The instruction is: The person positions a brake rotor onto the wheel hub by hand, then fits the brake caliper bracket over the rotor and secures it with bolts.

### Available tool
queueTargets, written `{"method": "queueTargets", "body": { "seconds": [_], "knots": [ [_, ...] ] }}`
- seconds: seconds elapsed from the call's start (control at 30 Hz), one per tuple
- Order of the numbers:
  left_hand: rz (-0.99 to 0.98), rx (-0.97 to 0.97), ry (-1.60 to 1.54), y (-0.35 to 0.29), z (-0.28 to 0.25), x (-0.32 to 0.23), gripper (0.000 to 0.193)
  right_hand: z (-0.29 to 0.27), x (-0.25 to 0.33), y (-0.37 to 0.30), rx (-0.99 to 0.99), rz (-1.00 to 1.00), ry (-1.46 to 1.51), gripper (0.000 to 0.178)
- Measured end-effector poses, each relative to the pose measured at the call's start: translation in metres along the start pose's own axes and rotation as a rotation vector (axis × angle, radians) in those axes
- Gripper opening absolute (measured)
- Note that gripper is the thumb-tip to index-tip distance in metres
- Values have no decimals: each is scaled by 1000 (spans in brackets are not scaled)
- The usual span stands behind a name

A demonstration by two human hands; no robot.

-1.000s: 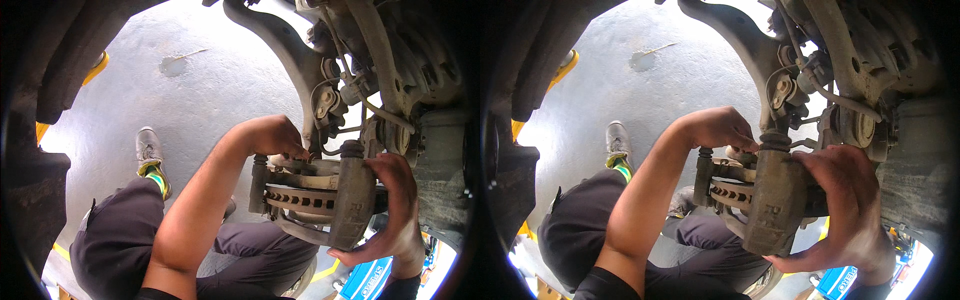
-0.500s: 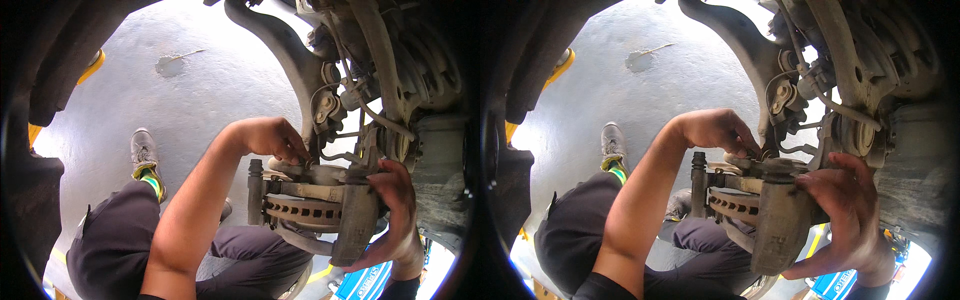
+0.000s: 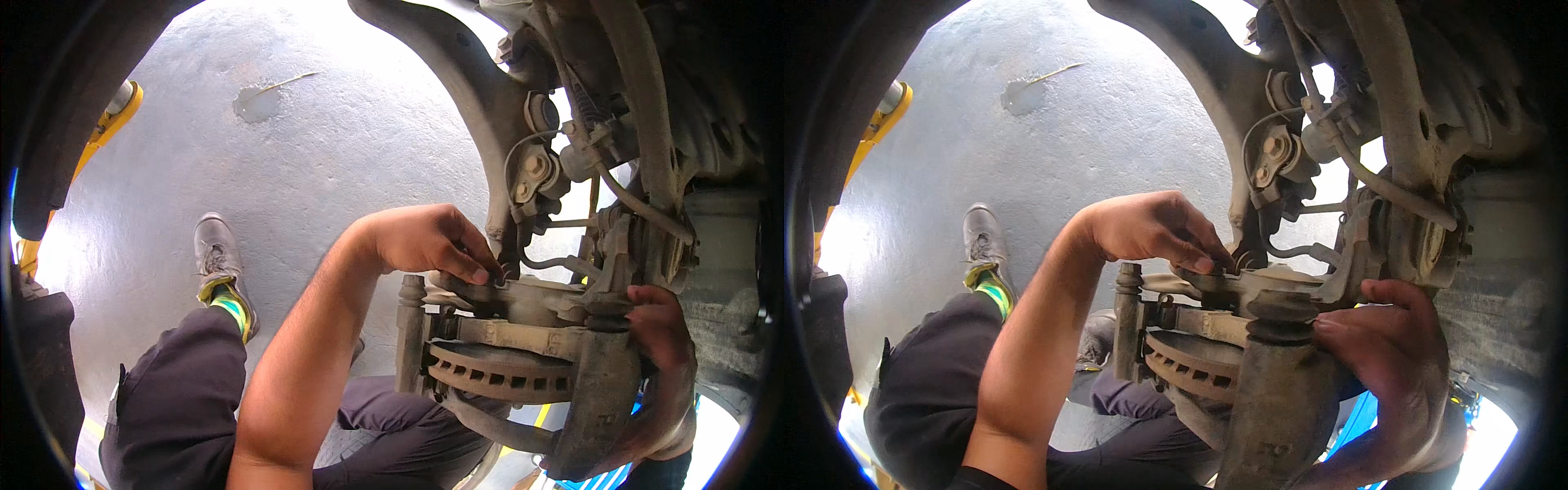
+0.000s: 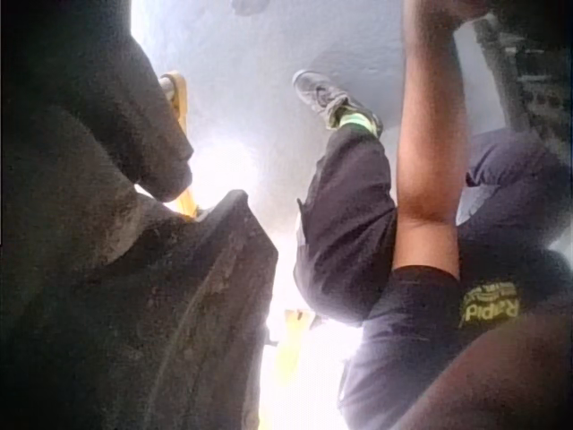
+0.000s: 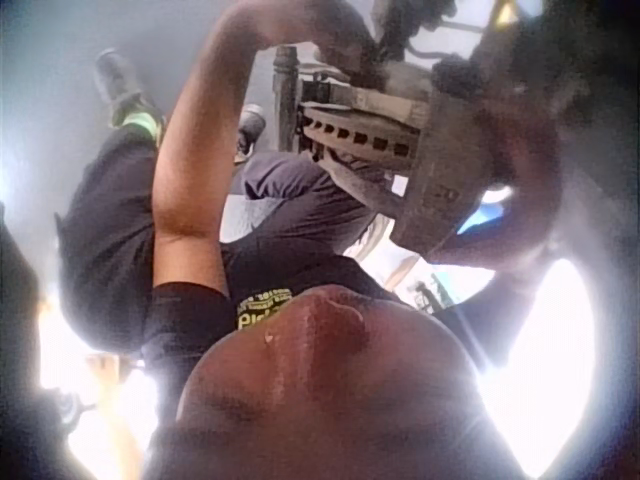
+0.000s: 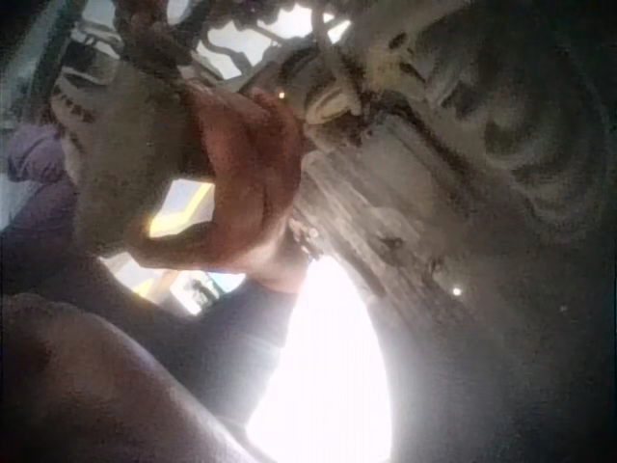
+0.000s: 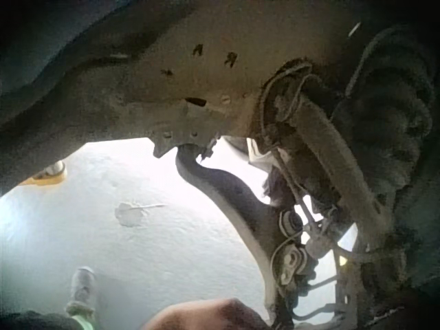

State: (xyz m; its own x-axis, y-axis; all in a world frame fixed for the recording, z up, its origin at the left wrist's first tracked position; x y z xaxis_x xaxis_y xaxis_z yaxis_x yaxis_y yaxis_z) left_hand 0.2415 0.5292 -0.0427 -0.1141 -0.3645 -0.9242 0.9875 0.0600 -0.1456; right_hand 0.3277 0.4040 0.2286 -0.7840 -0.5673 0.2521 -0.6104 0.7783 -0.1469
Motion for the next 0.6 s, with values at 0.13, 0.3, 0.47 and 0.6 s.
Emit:
{"method": "queueTargets", "body": {
  "seconds": [0.13,0.3,0.47,0.6],
  "knots": [
    [-247,-96,196,0,7,-27,36,-11,2,3,148,61,-45,115],
    [-12,-40,141,5,3,-16,37,-12,-2,20,83,215,109,97],
    [-28,-63,29,0,4,-11,43,-7,-6,12,176,177,16,106],
    [-195,-140,263,-1,6,-23,42,-10,-4,6,173,151,78,114]
  ]
}}
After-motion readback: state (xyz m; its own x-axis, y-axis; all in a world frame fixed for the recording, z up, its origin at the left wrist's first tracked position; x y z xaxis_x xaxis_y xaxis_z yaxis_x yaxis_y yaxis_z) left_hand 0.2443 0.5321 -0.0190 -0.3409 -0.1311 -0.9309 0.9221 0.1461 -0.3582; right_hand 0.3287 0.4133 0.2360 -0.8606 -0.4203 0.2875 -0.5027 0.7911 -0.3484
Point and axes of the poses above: each hand's wrist, its own y-axis towards the middle knuckle, its own z-axis out of the palm, x = y × z, the point moved 3 cm from there along y, towards the middle knuckle, and after that the axes turned 14 degrees about -z, right-handed, at the moved point
